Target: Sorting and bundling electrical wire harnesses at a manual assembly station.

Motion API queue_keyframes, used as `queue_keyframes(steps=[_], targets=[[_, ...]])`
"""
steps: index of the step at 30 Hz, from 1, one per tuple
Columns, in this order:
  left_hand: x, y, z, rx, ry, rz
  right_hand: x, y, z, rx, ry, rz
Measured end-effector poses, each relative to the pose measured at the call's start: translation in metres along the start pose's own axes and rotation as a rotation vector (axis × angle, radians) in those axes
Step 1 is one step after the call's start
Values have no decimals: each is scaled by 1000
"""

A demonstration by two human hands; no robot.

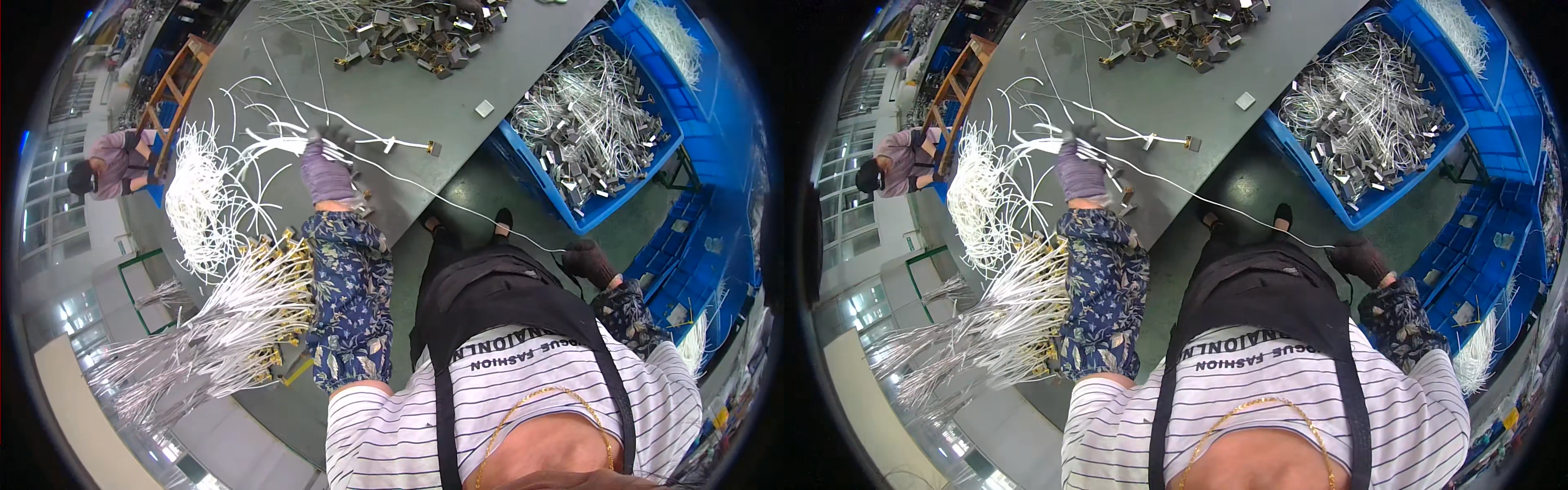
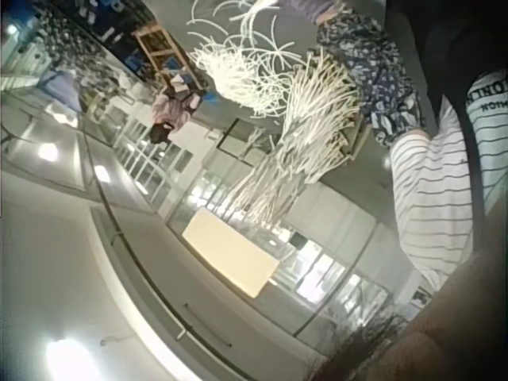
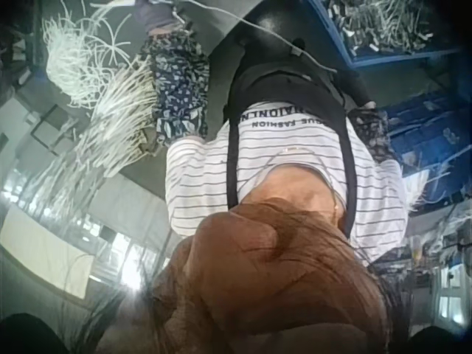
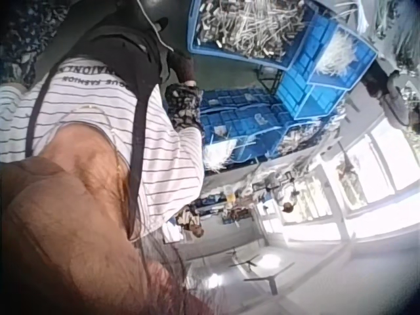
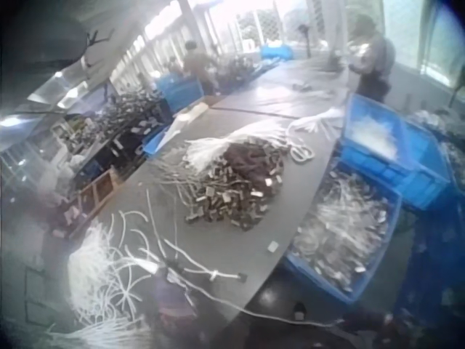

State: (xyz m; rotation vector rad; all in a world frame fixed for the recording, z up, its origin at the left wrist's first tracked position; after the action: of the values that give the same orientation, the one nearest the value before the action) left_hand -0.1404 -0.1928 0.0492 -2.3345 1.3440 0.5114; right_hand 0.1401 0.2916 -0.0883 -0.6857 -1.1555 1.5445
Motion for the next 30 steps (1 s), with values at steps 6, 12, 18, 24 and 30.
queue_keyframes(steps=[6,12,18,24,30], targets=[[-54,-126,97,323,328,338,-45,6,52,61,171,149],[-28,-61,23,-98,158,193,-39,11,67,189,36,175],[-23,-105,27,-188,547,98,-86,3,183,502,-65,184],[0,-97,33,-191,573,174,-148,8,265,279,-22,329],[66,-11,3,58,506,-100,-109,-7,360,745,-419,-218]])
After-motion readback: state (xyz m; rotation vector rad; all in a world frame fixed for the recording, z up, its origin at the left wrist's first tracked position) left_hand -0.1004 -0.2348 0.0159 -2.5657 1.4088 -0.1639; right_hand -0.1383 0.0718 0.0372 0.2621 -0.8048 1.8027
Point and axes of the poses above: each hand's wrist, its own y-axis towards the middle knuckle, its own x-axis out of the back of the hand, z = x × y, the point moved 10 cm from there along y, towards the middle knuckle, and after that the axes turned 15 degrees about -x, right-handed, at the moved point
